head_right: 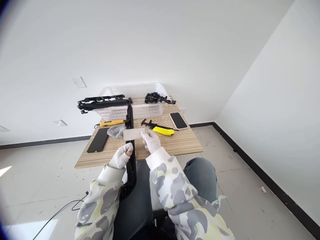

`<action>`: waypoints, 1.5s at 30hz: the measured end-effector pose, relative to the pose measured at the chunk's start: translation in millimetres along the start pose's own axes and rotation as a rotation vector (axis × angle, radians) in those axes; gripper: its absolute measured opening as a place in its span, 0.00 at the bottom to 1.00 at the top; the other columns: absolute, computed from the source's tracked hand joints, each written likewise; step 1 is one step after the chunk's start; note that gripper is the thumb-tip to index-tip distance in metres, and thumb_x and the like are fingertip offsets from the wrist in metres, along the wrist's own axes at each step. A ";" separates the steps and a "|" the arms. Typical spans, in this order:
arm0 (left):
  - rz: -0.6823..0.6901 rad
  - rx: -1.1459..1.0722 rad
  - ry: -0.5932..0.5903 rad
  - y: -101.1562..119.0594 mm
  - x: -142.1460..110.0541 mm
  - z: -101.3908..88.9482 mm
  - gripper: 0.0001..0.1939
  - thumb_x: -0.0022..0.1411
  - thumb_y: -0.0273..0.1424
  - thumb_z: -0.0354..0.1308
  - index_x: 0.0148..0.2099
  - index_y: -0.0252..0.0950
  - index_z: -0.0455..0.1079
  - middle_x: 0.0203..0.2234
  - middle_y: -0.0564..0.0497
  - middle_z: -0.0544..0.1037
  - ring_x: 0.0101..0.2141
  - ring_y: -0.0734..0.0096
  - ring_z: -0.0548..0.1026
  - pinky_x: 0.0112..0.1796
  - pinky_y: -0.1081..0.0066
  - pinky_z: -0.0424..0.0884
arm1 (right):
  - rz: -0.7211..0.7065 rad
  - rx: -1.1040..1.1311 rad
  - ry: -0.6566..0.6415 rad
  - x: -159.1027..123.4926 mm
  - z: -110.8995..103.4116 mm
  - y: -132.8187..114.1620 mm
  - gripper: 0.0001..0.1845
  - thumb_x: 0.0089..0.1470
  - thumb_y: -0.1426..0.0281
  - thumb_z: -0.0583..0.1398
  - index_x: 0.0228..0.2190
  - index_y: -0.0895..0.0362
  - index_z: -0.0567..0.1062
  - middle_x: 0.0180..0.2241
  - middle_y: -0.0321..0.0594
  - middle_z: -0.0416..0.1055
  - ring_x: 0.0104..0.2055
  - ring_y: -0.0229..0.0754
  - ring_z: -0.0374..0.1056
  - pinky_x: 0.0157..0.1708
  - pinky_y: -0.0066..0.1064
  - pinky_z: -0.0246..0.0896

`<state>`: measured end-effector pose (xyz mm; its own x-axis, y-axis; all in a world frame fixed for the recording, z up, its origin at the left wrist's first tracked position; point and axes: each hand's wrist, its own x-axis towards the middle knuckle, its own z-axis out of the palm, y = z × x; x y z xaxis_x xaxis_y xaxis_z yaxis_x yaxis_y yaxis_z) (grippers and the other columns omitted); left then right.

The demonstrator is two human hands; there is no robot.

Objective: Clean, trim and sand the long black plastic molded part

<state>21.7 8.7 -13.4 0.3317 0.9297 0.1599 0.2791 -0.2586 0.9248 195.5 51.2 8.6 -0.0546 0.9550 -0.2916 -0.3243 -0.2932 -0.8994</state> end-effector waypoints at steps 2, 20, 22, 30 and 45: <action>0.003 -0.006 0.020 -2.0 2.6 -3.1 0.25 0.55 0.54 0.53 0.26 0.41 0.49 0.20 0.59 0.53 0.23 0.76 0.51 0.27 0.71 0.50 | 0.035 0.003 -0.047 -2.1 -0.6 -4.9 0.25 0.42 0.53 0.70 0.26 0.52 0.62 0.12 0.22 0.59 0.10 0.28 0.47 0.10 0.21 0.37; -0.043 0.005 0.084 -5.4 9.0 -3.8 0.20 0.53 0.45 0.57 0.26 0.41 0.49 0.18 0.59 0.53 0.22 0.76 0.53 0.24 0.73 0.51 | -0.077 0.113 -0.050 -6.9 -14.8 -7.5 0.22 0.45 0.55 0.70 0.33 0.52 0.66 0.16 0.22 0.59 0.12 0.28 0.48 0.12 0.21 0.37; -0.055 0.000 0.084 -8.8 9.6 -3.6 0.20 0.54 0.44 0.56 0.26 0.41 0.49 0.18 0.59 0.54 0.22 0.75 0.53 0.24 0.73 0.52 | -0.093 0.141 -0.052 -5.6 -17.6 -7.7 0.20 0.46 0.56 0.68 0.34 0.52 0.68 0.18 0.24 0.64 0.12 0.28 0.50 0.12 0.21 0.39; -0.055 -0.015 0.080 -13.9 6.8 -1.7 0.18 0.55 0.42 0.56 0.26 0.40 0.51 0.20 0.58 0.56 0.24 0.75 0.54 0.26 0.72 0.53 | -0.103 0.075 -0.040 -4.4 -12.7 -4.9 0.20 0.46 0.53 0.67 0.34 0.53 0.70 0.21 0.30 0.68 0.13 0.32 0.58 0.11 0.23 0.43; -0.020 -0.022 0.060 -10.9 0.9 -2.5 0.18 0.57 0.42 0.57 0.27 0.40 0.52 0.21 0.58 0.57 0.24 0.75 0.55 0.26 0.73 0.53 | -0.178 0.038 -0.056 9.4 -7.5 11.5 0.24 0.41 0.65 0.70 0.44 0.53 0.77 0.33 0.33 0.76 0.25 0.31 0.68 0.22 0.22 0.61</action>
<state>16.7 12.9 -22.5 0.2712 0.9490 0.1608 0.2655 -0.2343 0.9352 198.4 56.5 -6.9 -0.0458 0.9929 -0.1097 -0.3692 -0.1189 -0.9217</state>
